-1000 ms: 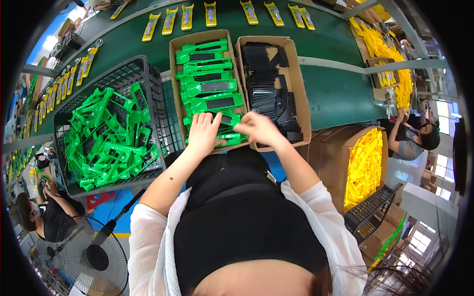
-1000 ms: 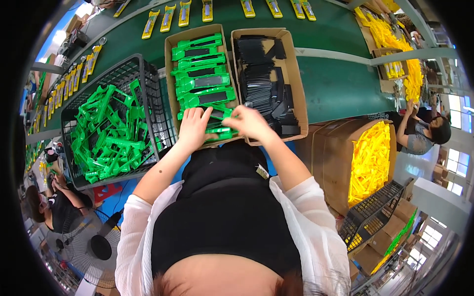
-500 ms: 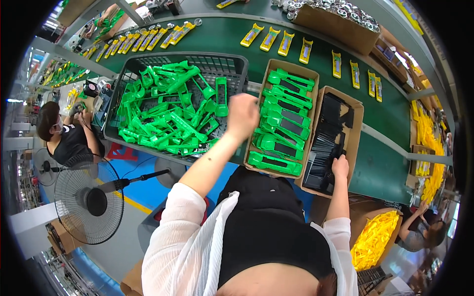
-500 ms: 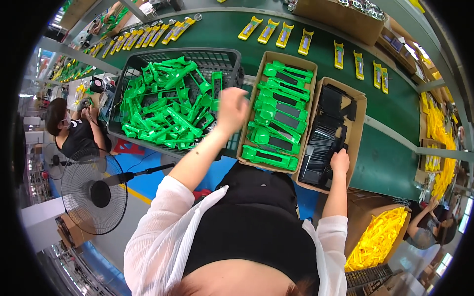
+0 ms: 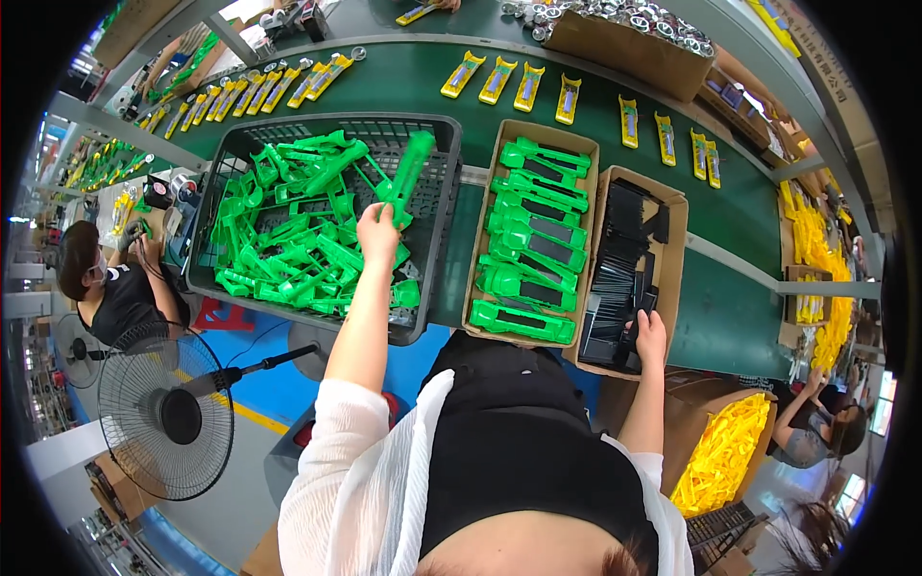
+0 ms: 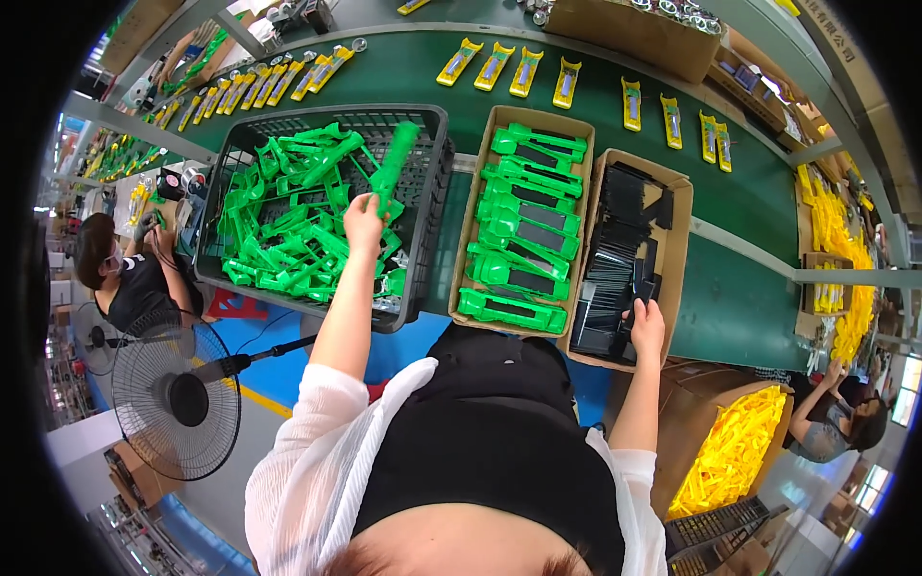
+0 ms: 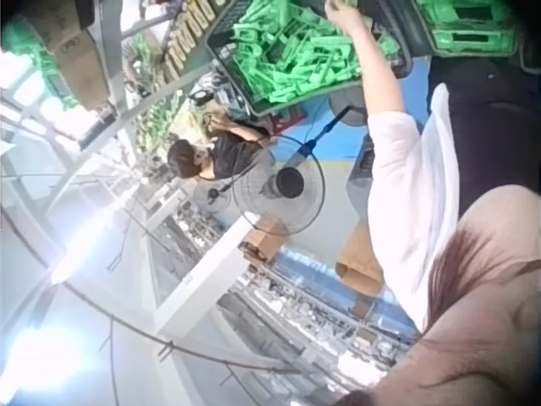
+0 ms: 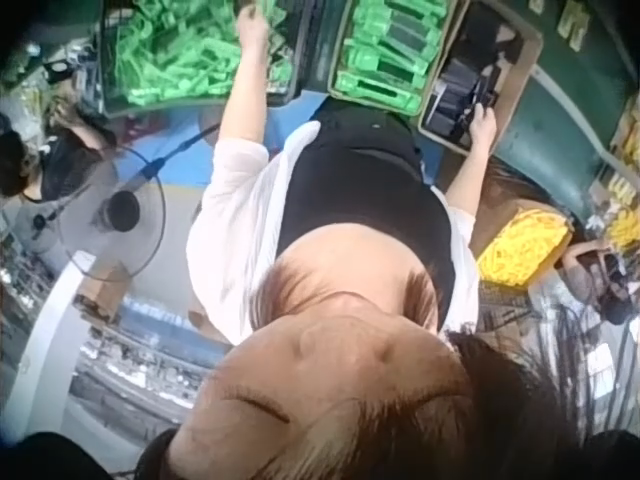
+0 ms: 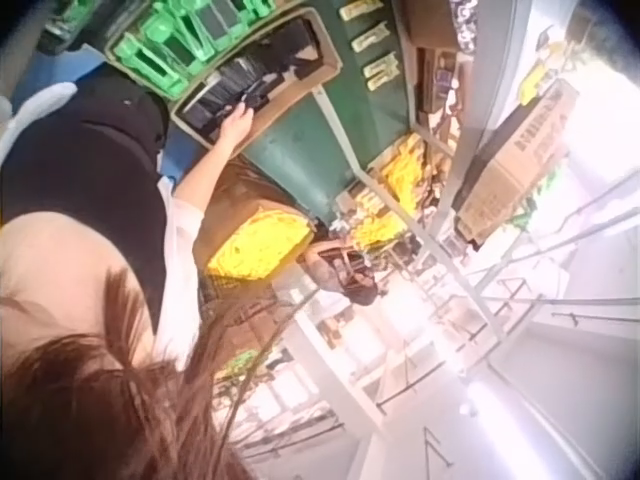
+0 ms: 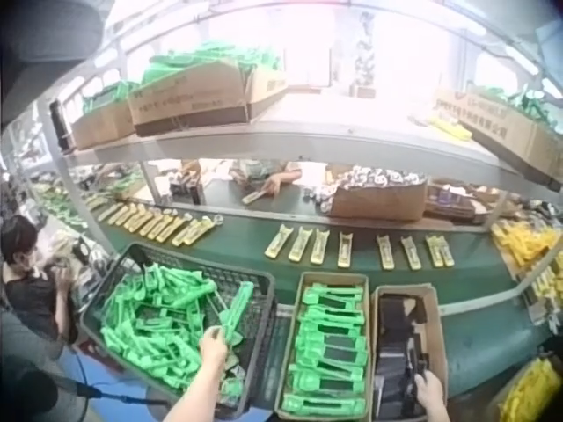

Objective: Assembling black components into green plastic flashlight housings at an assembly line station.

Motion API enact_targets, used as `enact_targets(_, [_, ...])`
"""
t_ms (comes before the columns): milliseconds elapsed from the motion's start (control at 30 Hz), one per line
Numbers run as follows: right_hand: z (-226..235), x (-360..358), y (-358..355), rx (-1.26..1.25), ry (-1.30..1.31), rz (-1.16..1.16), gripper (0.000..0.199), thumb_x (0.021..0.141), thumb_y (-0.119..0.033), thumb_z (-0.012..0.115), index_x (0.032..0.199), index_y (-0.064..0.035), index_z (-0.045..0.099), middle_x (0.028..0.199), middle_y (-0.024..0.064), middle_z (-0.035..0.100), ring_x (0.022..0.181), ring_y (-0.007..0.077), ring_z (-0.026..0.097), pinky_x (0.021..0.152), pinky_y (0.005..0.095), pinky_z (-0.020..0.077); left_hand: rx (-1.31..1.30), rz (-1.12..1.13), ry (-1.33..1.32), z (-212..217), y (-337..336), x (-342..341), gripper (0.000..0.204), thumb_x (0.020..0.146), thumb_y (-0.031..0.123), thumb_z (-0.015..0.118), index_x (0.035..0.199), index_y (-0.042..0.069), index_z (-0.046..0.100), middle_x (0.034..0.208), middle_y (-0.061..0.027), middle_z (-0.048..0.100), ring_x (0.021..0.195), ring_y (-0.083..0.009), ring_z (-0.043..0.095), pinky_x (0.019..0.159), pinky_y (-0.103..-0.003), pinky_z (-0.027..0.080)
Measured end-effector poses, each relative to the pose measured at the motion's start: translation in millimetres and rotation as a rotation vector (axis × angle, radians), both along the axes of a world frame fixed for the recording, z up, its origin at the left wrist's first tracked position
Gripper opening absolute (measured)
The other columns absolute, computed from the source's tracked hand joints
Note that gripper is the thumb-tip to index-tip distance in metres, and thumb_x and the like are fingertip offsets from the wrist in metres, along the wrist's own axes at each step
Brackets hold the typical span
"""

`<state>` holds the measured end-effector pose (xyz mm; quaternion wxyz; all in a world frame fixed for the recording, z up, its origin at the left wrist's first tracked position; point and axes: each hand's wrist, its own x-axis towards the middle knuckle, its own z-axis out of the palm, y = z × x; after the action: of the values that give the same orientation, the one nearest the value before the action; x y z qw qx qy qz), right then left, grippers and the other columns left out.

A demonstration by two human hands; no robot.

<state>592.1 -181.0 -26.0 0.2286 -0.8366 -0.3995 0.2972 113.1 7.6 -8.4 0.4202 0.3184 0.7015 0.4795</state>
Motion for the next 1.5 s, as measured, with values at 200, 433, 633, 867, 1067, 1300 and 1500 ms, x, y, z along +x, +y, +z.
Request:
enact_targets(200, [34.6,-46.4,15.3,0.148,0.533,-0.260,0.030,0.090,-0.034,0.053,0.072,-0.0123,0.040,0.051,-0.0045,0.036,0.040,0.0050,0.034,0.036,0.0210,0.0242,-0.083,-0.584,-1.673,78.4,-69.0,51.8,0.018,0.089,0.023,0.049,0.093,0.006,0.053,0.055,0.0040,0.037,0.048,-0.0080,0.035,0.045,-0.022,0.030])
enact_targets(433, [95.0,-109.1,39.9,0.224,0.935,0.162,0.040,0.096,-0.034,0.028,0.080,-0.0067,0.053,0.060,0.0012,0.051,0.053,0.0090,0.044,0.050,0.0238,0.0358,-0.146,-0.866,-1.535,92.1,-97.4,94.3,0.020,0.091,0.025,0.045,0.092,0.007,0.051,0.055,-0.0018,0.044,0.047,-0.0119,0.039,0.046,-0.024,0.032])
enact_targets(633, [132.8,-142.6,52.2,0.112,0.715,0.320,0.031,0.094,-0.028,0.043,0.098,-0.0024,0.060,0.063,-0.0031,0.051,0.048,0.0022,0.040,0.043,0.0183,0.0298,-0.248,-0.835,-1.374,87.8,-103.9,104.6,0.025,0.090,0.030,0.050,0.093,0.005,0.053,0.062,-0.0076,0.055,0.051,-0.0180,0.048,0.051,-0.028,0.037])
enact_targets(867, [142.5,-167.2,61.3,0.166,1.065,0.082,0.014,0.081,-0.011,0.064,0.088,-0.0011,0.057,0.075,0.0070,0.062,0.060,0.0138,0.061,0.046,0.0216,0.0449,-0.241,-0.499,-1.344,78.4,-105.4,109.3,0.023,0.084,0.019,0.061,0.098,0.003,0.053,0.080,-0.0057,0.060,0.061,-0.0144,0.053,0.059,-0.027,0.045])
enact_targets(1067, [126.3,-183.6,63.0,0.244,1.285,-0.082,0.019,0.081,-0.012,0.065,0.097,-0.0023,0.060,0.086,0.0060,0.063,0.065,0.0140,0.061,0.053,0.0230,0.0466,-0.014,-0.566,-1.316,72.7,-111.3,116.5,0.028,0.084,0.023,0.062,0.104,0.005,0.056,0.104,-0.0017,0.055,0.087,-0.0125,0.051,0.076,-0.029,0.044])
enact_targets(1300, [131.7,-186.5,60.9,0.248,0.987,0.125,0.013,0.085,-0.015,0.061,0.088,-0.0038,0.056,0.065,-0.0006,0.054,0.050,0.0031,0.043,0.043,0.0180,0.0321,-0.030,-0.575,-0.978,98.5,-108.6,126.2,0.035,0.090,0.023,0.052,0.114,-0.003,0.052,0.095,-0.0065,0.060,0.078,-0.0142,0.059,0.070,-0.025,0.046])
enact_targets(1500, [147.0,-150.6,56.5,0.107,0.735,0.322,0.018,0.087,-0.019,0.058,0.081,-0.0025,0.054,0.061,0.0015,0.056,0.046,0.0046,0.046,0.041,0.0201,0.0356,-0.013,-0.575,-0.846,100.0,-90.4,96.8,0.031,0.091,0.017,0.050,0.115,-0.003,0.051,0.100,-0.0098,0.061,0.079,-0.0148,0.060,0.069,-0.027,0.050])
